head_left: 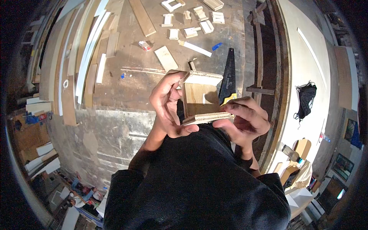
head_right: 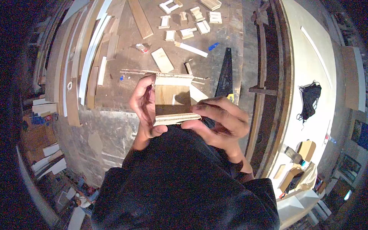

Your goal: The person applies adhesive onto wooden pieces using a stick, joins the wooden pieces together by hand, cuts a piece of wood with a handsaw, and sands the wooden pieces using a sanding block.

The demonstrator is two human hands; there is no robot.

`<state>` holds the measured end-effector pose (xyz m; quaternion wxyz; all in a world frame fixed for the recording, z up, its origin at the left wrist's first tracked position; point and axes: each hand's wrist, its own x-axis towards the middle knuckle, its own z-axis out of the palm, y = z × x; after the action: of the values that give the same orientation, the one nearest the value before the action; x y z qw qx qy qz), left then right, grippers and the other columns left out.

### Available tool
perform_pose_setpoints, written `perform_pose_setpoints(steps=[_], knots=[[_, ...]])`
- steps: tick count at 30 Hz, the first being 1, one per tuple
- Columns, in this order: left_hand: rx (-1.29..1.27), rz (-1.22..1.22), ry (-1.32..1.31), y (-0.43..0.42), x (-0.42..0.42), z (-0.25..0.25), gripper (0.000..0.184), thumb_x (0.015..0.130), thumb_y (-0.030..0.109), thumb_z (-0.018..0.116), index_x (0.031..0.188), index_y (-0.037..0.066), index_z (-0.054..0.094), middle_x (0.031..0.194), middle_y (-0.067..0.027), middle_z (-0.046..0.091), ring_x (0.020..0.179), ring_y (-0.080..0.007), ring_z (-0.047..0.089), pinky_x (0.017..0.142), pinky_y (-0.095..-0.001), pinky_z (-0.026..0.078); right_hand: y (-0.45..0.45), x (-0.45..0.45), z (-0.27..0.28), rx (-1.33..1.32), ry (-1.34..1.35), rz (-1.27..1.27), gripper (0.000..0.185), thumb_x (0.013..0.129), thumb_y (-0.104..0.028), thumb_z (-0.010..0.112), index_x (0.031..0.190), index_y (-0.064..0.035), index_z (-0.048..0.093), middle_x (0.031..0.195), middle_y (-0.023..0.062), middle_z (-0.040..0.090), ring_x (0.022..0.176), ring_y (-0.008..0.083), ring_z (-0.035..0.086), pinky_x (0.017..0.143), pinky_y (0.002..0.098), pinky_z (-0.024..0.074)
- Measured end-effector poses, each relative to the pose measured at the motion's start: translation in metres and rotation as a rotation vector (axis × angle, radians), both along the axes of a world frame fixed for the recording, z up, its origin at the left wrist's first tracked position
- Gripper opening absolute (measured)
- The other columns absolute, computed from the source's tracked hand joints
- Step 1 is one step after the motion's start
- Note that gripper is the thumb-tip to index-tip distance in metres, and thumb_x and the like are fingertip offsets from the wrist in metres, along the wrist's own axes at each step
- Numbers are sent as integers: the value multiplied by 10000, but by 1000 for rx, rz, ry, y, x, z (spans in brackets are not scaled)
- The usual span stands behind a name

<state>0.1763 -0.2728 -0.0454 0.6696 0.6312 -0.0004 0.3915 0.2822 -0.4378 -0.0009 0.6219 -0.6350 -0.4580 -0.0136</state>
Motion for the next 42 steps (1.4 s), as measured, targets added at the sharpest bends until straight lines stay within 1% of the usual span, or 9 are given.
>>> perform_pose_setpoints(steps=[4,7,9,12,21,28,31,34,42], knots=[[-38,-26,5,-1,2,1,1119,580,567,882,1273,-158,384,1216,-196,496,1162,-249,507,1024,-369,375,0,0,5,-37,67,-33,360,596,-127,913,867,17,724,814,138,703,726,210,686,624,280,526],[-25,18,-176,-3,11,3,998,554,311,960,1247,-161,420,1180,-205,487,1106,-252,541,953,-383,500,0,4,2,18,144,11,340,603,-99,907,865,20,725,809,137,701,731,199,681,621,266,513],[82,-39,-84,4,8,3,961,570,287,955,1252,-139,428,1182,-200,488,1123,-257,540,942,-416,522,-2,4,2,-10,244,-19,318,619,-77,896,865,27,723,814,135,700,720,177,665,609,247,491],[-14,-78,-66,5,6,-6,934,589,272,943,1242,-149,425,1175,-201,491,1136,-261,537,923,-421,536,-2,5,-1,13,372,-5,302,639,-79,889,866,28,720,818,132,698,707,154,646,600,234,472],[-155,-103,-87,4,3,-3,813,669,202,893,1225,-163,426,1156,-190,509,1154,-260,527,919,-426,548,0,6,-5,77,411,26,279,668,-88,878,871,21,719,823,131,692,743,174,644,644,255,484],[-28,-93,-71,11,2,2,872,615,237,936,1216,-160,445,1129,-181,543,1120,-251,564,891,-408,564,-1,5,-5,70,432,15,276,666,-90,878,864,17,718,848,135,690,789,185,647,676,258,486],[71,-71,-44,11,0,5,916,588,294,950,1210,-157,451,1130,-182,549,1105,-247,577,878,-401,567,-1,6,-3,49,361,-6,266,663,-82,878,854,15,720,837,131,688,757,178,643,658,260,487],[-35,-72,-83,6,1,4,960,568,332,957,1218,-152,443,1144,-184,547,1121,-249,571,896,-405,557,-2,7,-1,-19,266,-21,263,655,-75,879,847,13,722,825,128,688,723,165,639,627,255,486],[-84,-69,-2,1,1,10,891,659,300,904,1248,-154,414,1181,-187,529,1131,-238,559,943,-397,520,3,4,-1,22,143,-44,270,645,-67,882,847,13,722,807,130,691,690,153,640,577,236,479]])
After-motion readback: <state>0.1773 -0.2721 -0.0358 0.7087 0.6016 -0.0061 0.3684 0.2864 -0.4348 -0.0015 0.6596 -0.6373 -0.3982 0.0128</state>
